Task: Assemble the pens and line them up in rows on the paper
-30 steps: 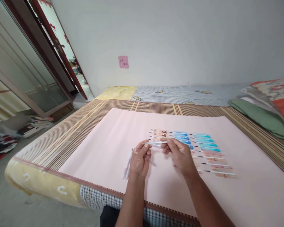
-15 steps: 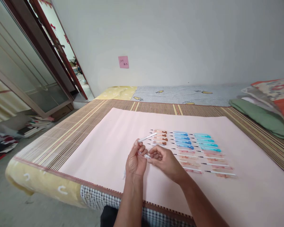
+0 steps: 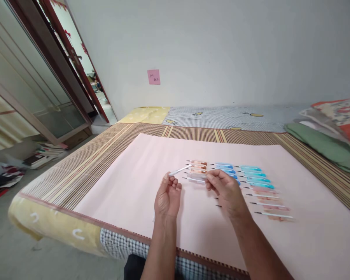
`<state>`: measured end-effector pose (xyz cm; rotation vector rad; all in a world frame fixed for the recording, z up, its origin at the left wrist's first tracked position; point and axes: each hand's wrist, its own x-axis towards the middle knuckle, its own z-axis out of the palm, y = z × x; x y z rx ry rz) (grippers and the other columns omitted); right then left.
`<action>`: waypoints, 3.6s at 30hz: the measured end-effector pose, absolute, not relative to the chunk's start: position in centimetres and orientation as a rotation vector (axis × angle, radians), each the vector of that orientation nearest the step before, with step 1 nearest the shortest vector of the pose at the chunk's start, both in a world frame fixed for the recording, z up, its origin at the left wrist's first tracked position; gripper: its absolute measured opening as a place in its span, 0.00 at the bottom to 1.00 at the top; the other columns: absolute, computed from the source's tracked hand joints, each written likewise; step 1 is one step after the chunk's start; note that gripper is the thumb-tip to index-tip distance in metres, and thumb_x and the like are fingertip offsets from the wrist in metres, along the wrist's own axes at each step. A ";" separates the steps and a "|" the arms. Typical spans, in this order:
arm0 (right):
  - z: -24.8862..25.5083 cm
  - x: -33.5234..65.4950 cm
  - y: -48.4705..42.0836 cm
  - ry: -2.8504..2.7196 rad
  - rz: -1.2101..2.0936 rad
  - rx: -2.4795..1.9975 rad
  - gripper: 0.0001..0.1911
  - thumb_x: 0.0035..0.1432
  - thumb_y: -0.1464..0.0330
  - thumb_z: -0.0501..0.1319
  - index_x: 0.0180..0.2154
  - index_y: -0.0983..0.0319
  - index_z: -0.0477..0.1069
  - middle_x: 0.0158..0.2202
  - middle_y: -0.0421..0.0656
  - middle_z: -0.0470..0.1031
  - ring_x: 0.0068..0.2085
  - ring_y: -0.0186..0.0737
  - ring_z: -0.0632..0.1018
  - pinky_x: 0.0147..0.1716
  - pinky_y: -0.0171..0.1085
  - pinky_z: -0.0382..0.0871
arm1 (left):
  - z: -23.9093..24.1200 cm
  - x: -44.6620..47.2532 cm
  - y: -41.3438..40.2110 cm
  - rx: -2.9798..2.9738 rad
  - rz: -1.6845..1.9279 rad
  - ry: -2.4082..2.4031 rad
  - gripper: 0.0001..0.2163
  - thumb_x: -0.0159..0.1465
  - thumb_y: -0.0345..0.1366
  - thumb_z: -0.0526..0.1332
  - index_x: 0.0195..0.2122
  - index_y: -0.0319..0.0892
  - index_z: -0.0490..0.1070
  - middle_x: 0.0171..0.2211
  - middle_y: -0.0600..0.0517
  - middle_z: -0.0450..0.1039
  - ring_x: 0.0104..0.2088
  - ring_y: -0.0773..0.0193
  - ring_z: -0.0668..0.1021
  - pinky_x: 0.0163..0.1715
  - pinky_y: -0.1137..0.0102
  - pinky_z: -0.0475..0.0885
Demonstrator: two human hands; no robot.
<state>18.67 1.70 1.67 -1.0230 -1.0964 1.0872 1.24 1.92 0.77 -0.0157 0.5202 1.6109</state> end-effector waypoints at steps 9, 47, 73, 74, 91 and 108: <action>3.9 20.2 1.0 -1.038 0.809 -1.044 0.10 0.56 0.59 0.68 0.34 0.60 0.77 0.24 0.39 0.73 0.28 0.37 0.73 0.31 0.37 0.71 | 0.0 1.8 2.1 0.064 1.584 0.520 0.06 0.57 0.30 0.72 0.31 0.38 0.75 0.26 0.55 0.69 0.25 0.72 0.70 0.28 0.76 0.69; 3.4 20.3 0.6 -1.353 0.734 -1.103 0.12 0.59 0.58 0.68 0.39 0.59 0.79 0.30 0.40 0.76 0.31 0.37 0.75 0.32 0.37 0.72 | 0.6 2.1 1.5 0.329 1.520 0.680 0.18 0.48 0.39 0.79 0.24 0.39 0.70 0.21 0.55 0.70 0.21 0.74 0.70 0.23 0.78 0.67; 3.5 19.0 0.6 -1.229 0.942 -1.060 0.14 0.58 0.57 0.68 0.35 0.61 0.78 0.23 0.40 0.77 0.27 0.38 0.77 0.31 0.38 0.73 | 0.6 2.1 1.4 0.357 1.523 0.637 0.13 0.48 0.30 0.78 0.33 0.37 0.79 0.31 0.51 0.77 0.31 0.70 0.76 0.29 0.76 0.69; 3.5 19.0 0.6 -1.230 0.942 -1.055 0.14 0.58 0.56 0.68 0.34 0.61 0.77 0.23 0.40 0.76 0.27 0.38 0.77 0.31 0.37 0.73 | 0.8 2.0 1.3 0.378 1.515 0.611 0.16 0.47 0.28 0.77 0.37 0.38 0.80 0.35 0.49 0.79 0.34 0.68 0.77 0.31 0.76 0.70; 4.0 17.7 0.3 -1.170 1.002 -1.010 0.12 0.57 0.58 0.69 0.33 0.60 0.77 0.24 0.39 0.76 0.27 0.36 0.75 0.31 0.36 0.72 | 1.2 1.5 0.9 0.434 1.460 0.511 0.24 0.46 0.27 0.76 0.47 0.45 0.81 0.54 0.45 0.78 0.49 0.59 0.79 0.43 0.70 0.74; 3.3 17.6 0.4 -1.163 0.964 -1.013 0.12 0.58 0.58 0.68 0.34 0.60 0.77 0.24 0.39 0.76 0.27 0.36 0.76 0.32 0.36 0.72 | 1.1 2.0 0.9 0.440 1.474 0.566 0.21 0.50 0.38 0.77 0.46 0.43 0.80 0.50 0.45 0.79 0.47 0.59 0.78 0.42 0.69 0.72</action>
